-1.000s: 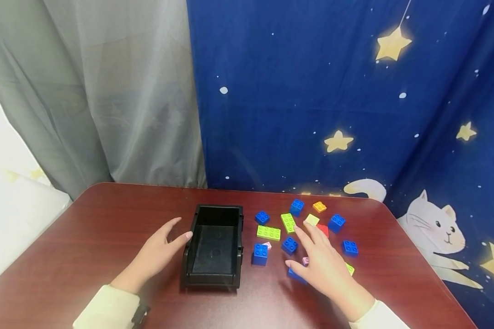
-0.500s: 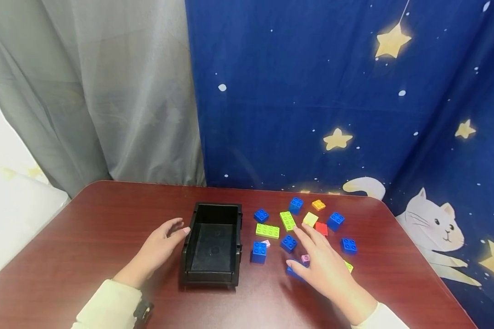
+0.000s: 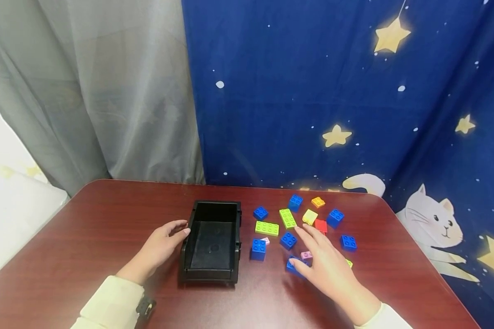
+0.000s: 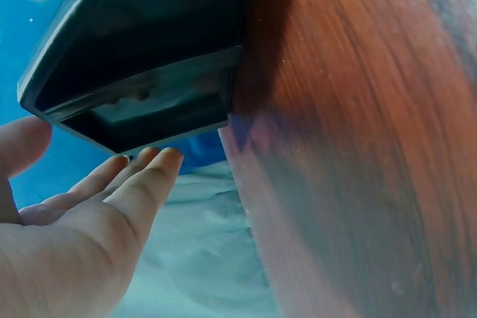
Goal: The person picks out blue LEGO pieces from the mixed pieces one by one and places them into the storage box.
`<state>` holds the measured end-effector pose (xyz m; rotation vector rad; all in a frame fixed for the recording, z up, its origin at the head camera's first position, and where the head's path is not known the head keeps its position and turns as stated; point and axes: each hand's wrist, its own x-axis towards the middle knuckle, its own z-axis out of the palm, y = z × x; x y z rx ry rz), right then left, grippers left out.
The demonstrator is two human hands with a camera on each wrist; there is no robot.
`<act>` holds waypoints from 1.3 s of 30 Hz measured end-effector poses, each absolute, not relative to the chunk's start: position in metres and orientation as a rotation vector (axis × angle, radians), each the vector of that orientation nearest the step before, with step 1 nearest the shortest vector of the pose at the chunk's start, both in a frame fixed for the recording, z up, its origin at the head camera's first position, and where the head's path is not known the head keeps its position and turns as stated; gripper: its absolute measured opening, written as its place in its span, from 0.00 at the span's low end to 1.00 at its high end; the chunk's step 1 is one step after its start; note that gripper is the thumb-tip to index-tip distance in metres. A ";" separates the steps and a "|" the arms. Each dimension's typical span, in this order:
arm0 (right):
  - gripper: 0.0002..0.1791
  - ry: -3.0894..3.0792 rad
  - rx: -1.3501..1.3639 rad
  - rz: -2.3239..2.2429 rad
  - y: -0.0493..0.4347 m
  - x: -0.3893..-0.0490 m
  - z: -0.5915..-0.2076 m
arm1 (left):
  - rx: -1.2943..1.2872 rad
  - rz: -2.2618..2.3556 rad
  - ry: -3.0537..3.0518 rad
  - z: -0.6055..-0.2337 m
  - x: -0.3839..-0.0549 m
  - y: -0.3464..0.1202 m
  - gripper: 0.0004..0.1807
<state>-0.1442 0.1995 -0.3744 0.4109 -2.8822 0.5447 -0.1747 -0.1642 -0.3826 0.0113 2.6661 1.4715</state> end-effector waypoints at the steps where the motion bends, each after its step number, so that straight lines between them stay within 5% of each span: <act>1: 0.41 -2.883 0.411 0.542 0.200 -0.144 -0.374 | 0.014 1.470 2.666 -0.383 -0.175 -0.164 0.28; 39: 0.30 -2.999 0.451 0.534 0.196 -0.141 -0.392 | -0.002 1.524 2.572 -0.389 -0.174 -0.161 0.26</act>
